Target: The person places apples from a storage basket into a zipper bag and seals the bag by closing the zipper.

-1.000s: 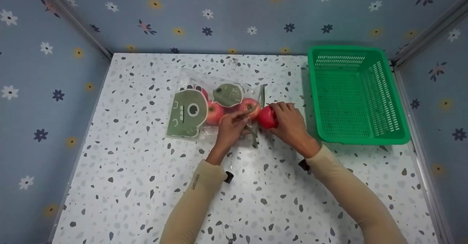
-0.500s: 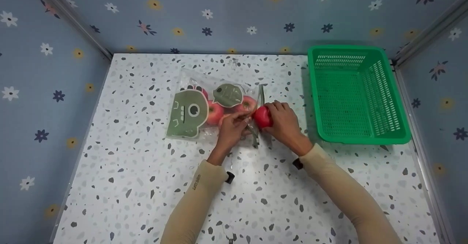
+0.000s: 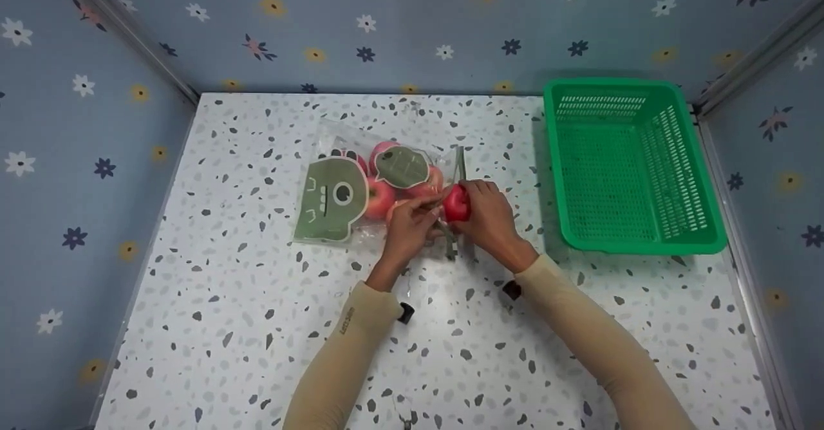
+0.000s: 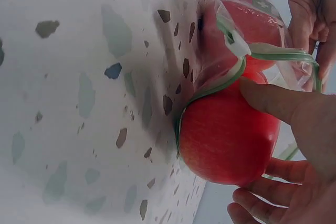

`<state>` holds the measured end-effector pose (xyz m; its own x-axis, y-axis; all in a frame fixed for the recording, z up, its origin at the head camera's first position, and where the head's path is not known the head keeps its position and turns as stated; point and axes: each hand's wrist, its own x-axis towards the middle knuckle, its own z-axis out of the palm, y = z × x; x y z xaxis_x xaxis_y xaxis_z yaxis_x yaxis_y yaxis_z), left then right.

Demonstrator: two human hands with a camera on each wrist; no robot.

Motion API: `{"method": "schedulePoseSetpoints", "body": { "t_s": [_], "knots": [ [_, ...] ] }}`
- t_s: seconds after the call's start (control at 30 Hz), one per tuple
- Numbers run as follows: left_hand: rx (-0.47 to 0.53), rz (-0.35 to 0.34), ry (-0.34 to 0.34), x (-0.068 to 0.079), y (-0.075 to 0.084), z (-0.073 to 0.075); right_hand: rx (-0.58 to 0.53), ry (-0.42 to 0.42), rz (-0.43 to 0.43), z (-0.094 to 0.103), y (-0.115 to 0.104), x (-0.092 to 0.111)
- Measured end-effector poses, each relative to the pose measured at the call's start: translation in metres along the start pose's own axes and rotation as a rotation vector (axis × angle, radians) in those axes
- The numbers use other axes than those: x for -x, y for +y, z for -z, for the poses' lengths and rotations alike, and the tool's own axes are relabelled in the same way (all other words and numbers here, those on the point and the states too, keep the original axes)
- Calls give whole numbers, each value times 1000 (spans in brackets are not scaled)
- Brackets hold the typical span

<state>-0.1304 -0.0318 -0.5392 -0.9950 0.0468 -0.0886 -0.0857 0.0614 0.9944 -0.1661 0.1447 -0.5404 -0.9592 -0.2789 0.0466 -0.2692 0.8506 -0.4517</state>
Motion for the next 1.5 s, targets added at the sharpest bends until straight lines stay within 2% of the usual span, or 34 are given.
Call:
{"method": "schedulePoseSetpoints", "body": {
  "t_s": [0.27, 0.6, 0.8, 1.0, 1.1, 1.27, 1.5],
  "knots": [
    [84, 52, 0, 2, 2, 0, -123, -7, -75, -7, -3, -3],
    [126, 49, 1, 3, 3, 0, -204, 11, -60, -19, -2, -6],
    [124, 60, -2, 3, 4, 0, -310, 29, -76, -27, -1, -9],
    [138, 58, -10, 3, 4, 0, -366, 76, -72, -38, -3, -12],
    [108, 42, -8, 3, 3, 1, -403, 91, -81, -42, -4, -13],
    [39, 6, -1, 1, 1, 3, -431, 88, -55, -45, -1, -13],
    [90, 26, -10, 0, 1, 2, -462, 65, 25, -38, 13, -11]
  ]
}}
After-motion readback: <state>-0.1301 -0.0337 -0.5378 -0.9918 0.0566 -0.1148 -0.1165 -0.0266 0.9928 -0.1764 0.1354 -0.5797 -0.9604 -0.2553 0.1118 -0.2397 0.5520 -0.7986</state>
